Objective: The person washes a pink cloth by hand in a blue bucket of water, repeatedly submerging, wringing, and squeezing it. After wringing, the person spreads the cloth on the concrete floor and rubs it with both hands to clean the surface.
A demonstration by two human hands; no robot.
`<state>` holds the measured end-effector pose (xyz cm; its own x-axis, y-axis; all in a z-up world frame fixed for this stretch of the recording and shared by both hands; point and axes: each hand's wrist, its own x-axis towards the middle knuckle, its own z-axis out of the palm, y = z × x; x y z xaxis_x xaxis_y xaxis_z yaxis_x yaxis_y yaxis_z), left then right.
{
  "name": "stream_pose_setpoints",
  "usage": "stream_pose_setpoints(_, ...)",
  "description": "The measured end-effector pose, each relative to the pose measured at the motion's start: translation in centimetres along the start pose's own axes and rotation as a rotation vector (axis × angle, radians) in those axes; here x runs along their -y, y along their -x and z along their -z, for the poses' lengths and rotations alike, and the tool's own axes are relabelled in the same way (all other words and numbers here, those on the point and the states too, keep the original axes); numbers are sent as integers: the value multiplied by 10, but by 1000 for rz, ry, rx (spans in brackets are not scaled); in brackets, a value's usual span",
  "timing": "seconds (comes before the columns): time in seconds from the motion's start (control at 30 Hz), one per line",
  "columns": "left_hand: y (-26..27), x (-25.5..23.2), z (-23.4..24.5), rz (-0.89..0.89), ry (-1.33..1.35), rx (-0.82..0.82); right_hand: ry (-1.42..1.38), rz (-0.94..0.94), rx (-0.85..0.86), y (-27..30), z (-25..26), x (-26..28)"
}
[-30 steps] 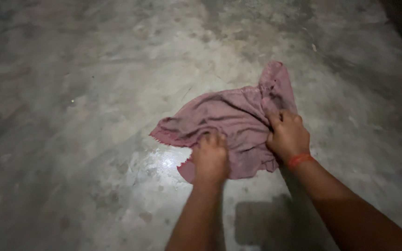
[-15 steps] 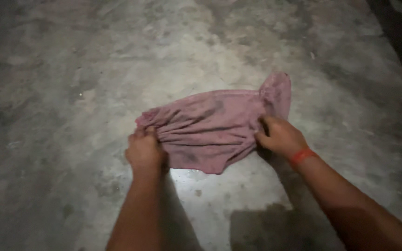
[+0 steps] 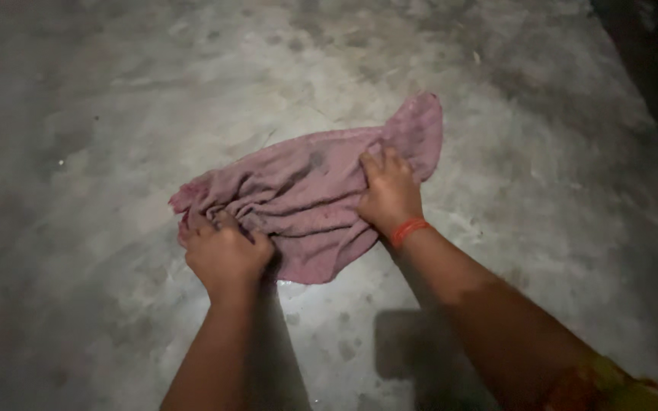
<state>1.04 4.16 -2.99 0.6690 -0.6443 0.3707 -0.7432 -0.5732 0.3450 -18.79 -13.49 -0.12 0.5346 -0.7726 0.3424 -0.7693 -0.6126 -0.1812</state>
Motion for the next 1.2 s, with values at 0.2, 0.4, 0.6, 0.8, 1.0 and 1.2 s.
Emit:
stream_pose_setpoints(0.2,7,-53,3,-198,42,37,21,163,114,-24,25,-49)
stream_pose_setpoints(0.4,20,-132,-22,-270,218,206,154,67,163,-33,53,-128)
stream_pose_setpoints(0.6,27,-207,-40,-370,232,332,221,-79,221,-11,93,-224)
stream_pose_setpoints(0.8,52,-272,-60,-493,256,535,289,-244,247,48,130,-328)
stream_pose_setpoints(1.0,91,-274,-69,-559,419,518,459,-454,217,131,172,-344)
stream_pose_setpoints(1.2,87,-259,-64,-603,438,469,657,-631,51,141,142,-319)
